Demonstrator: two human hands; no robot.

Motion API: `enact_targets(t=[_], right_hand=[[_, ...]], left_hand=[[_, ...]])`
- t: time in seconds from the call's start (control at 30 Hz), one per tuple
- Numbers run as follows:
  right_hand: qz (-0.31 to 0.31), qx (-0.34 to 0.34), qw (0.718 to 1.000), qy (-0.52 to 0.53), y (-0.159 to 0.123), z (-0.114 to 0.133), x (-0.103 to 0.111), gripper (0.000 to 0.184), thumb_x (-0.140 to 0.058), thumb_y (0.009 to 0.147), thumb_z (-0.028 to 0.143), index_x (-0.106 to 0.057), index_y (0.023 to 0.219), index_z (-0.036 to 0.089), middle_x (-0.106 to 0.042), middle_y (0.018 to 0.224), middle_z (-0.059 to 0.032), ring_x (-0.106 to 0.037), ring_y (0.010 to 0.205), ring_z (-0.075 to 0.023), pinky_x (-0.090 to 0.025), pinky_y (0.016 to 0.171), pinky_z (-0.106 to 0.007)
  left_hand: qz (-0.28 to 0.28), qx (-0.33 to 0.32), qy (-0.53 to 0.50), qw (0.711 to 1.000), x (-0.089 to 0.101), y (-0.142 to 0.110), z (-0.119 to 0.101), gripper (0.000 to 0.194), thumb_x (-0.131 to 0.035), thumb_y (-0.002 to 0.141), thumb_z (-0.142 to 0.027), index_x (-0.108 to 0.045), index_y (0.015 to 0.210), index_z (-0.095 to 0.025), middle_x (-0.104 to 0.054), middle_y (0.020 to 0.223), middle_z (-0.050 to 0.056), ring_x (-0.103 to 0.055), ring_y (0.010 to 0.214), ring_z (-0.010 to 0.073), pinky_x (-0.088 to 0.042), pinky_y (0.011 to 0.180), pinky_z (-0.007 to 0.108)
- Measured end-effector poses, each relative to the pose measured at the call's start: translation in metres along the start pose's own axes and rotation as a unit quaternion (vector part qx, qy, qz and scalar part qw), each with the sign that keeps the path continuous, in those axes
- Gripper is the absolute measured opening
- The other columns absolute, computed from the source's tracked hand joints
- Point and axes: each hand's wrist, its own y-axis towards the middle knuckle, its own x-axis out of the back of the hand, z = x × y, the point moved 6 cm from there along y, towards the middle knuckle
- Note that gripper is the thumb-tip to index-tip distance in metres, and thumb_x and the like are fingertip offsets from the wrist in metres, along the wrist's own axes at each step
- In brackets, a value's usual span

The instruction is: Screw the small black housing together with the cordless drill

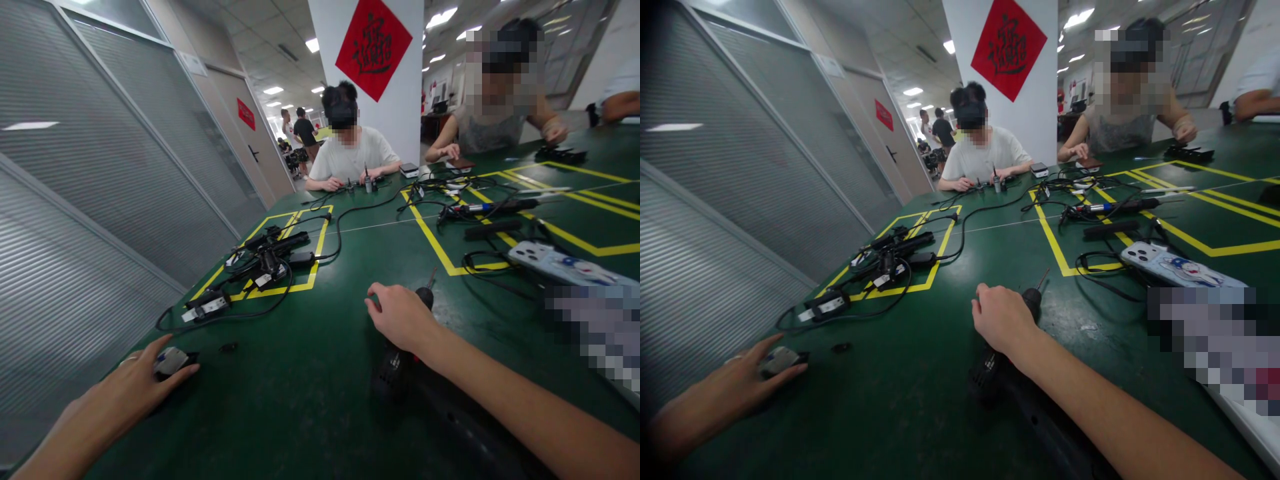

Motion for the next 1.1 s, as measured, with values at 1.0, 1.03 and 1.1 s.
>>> enact_targets(t=[1.0,1.03,1.1], right_hand=[[0.007,0.001,1.000,0.001,-0.001,0.002,0.002,0.023,-0.051,0.090,0.034,-0.060,0.103,0.017,-0.067,0.090,-0.0017,-0.065,0.076,-0.0153,-0.054,0.069,-0.036],[0.006,0.002,1.000,0.000,-0.001,0.001,0.002,0.023,-0.051,0.090,0.034,-0.060,0.103,0.017,-0.067,0.090,-0.0016,-0.065,0.076,-0.0152,-0.054,0.069,-0.036],[0.004,0.003,1.000,-0.002,-0.001,0.002,0.002,0.024,-0.051,0.090,0.034,-0.060,0.103,0.016,-0.067,0.089,-0.0015,-0.065,0.075,-0.0152,-0.054,0.069,-0.036]], left_hand=[[0.032,-0.249,0.049,0.967,0.009,0.004,-0.089,0.038,-0.034,0.086,-0.036,-0.069,0.098,-0.024,-0.061,0.102,0.009,-0.056,0.097,0.0266,-0.042,0.085,0.041],[0.041,-0.248,0.039,0.967,0.009,0.004,-0.088,0.039,-0.033,0.087,-0.035,-0.068,0.099,-0.023,-0.062,0.102,0.009,-0.056,0.098,0.0259,-0.042,0.086,0.040],[0.054,-0.240,0.016,0.969,0.010,0.003,-0.084,0.038,-0.032,0.088,-0.037,-0.066,0.101,-0.024,-0.062,0.104,0.006,-0.057,0.099,0.0242,-0.043,0.087,0.037]])
